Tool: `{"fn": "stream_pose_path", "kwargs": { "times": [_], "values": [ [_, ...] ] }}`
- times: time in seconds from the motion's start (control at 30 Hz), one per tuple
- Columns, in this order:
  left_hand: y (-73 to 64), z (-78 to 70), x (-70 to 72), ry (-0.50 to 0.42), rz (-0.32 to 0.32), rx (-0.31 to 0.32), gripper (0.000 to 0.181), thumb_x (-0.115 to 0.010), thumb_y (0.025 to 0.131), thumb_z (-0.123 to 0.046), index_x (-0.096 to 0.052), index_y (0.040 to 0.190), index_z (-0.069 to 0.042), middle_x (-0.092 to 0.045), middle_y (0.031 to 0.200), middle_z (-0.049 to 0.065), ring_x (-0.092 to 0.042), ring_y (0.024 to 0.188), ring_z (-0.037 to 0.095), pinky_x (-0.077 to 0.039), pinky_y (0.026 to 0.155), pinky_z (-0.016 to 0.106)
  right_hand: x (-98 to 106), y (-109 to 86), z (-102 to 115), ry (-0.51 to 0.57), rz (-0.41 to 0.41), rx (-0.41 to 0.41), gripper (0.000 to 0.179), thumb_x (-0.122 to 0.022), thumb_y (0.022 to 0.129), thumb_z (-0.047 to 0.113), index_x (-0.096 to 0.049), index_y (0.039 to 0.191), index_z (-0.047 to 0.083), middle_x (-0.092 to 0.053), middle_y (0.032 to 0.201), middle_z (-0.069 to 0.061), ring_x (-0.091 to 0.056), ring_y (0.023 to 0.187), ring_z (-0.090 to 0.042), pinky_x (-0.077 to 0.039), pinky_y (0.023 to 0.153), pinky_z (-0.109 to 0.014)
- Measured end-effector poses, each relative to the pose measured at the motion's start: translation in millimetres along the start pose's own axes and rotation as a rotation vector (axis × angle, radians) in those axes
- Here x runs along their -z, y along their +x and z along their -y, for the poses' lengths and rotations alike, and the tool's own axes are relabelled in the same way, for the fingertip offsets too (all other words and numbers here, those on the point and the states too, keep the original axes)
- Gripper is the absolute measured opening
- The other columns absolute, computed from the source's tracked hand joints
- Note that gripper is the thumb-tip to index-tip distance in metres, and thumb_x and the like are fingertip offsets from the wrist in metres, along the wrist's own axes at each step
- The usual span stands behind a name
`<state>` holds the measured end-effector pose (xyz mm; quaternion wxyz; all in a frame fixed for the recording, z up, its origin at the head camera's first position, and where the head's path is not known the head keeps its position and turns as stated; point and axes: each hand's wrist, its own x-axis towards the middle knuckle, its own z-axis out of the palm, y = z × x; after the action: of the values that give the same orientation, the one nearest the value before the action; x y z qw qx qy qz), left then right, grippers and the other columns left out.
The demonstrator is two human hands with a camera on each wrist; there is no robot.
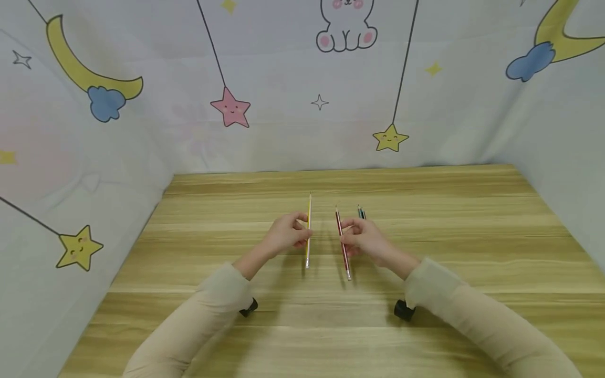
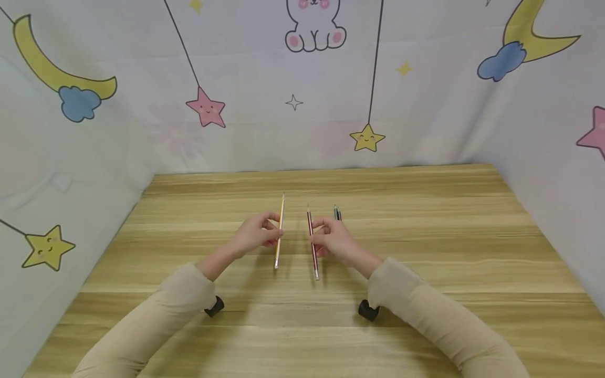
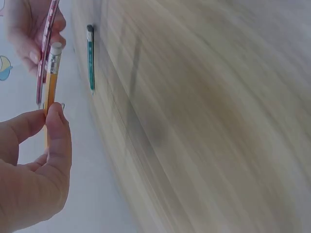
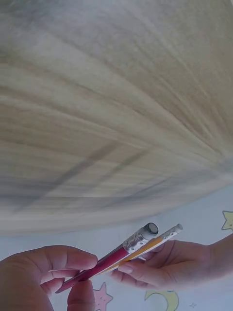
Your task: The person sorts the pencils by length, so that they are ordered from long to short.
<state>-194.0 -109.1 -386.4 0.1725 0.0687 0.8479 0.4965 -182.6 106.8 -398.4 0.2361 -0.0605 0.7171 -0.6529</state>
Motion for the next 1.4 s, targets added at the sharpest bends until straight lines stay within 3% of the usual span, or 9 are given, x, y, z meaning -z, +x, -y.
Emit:
{"fn": "stream_pose_path", "kwargs": {
  "times": [0.23, 0.53, 0.77, 1.07, 1.4],
  "values": [
    [-9.3, 13.9, 24.3, 0.034, 0.016, 0.036, 0.040, -0.059, 0.083, -0.010, -0.044, 0.118, 0.003, -0.063, 0.090, 0.021, -0.059, 0.062, 0.014, -0.052, 0.063, 0.032, -5.3, -2.6, -2.7, -0.004, 0.019, -0.001, 0.034, -0.050, 0.085, -0.002, -0.038, 0.116, -0.009, -0.052, 0.072, 0.000, -0.051, 0.054, -0.010, -0.048, 0.052, -0.023],
    [-15.2, 33.0, 39.6, 0.142, 0.007, 0.073, 0.036, -0.057, 0.082, -0.007, -0.046, 0.114, 0.006, -0.063, 0.081, 0.015, -0.058, 0.057, 0.012, -0.051, 0.057, 0.027, -8.4, -5.4, -5.1, -0.002, 0.033, -0.001, 0.034, -0.050, 0.085, -0.002, -0.038, 0.115, -0.010, -0.052, 0.072, -0.002, -0.051, 0.052, -0.011, -0.047, 0.051, -0.023],
    [-15.4, 44.8, 42.9, 0.201, -0.001, 0.149, 0.034, -0.059, 0.079, -0.007, -0.049, 0.110, 0.004, -0.059, 0.065, 0.005, -0.055, 0.052, 0.010, -0.048, 0.052, 0.023, -9.0, -5.6, -7.6, -0.015, 0.039, -0.006, 0.034, -0.049, 0.085, -0.002, -0.037, 0.116, -0.010, -0.052, 0.073, -0.001, -0.051, 0.054, -0.010, -0.047, 0.051, -0.022],
    [-16.2, 51.4, 42.3, 0.248, -0.035, 0.222, 0.031, -0.061, 0.077, -0.007, -0.051, 0.105, 0.002, -0.057, 0.062, 0.004, -0.053, 0.050, 0.008, -0.047, 0.049, 0.019, -8.5, -4.9, -11.4, -0.022, 0.040, -0.012, 0.034, -0.050, 0.085, -0.001, -0.039, 0.116, -0.009, -0.051, 0.073, -0.001, -0.051, 0.056, -0.010, -0.047, 0.052, -0.022],
    [-17.1, 53.6, 41.1, 0.313, -0.069, 0.201, 0.033, -0.063, 0.076, -0.008, -0.051, 0.105, 0.002, -0.057, 0.058, 0.003, -0.052, 0.047, 0.007, -0.045, 0.047, 0.018, -12.5, -2.3, -13.1, -0.016, 0.049, -0.016, 0.035, -0.050, 0.085, -0.001, -0.039, 0.117, -0.010, -0.053, 0.075, -0.003, -0.052, 0.058, -0.011, -0.048, 0.053, -0.024]
  ]
}}
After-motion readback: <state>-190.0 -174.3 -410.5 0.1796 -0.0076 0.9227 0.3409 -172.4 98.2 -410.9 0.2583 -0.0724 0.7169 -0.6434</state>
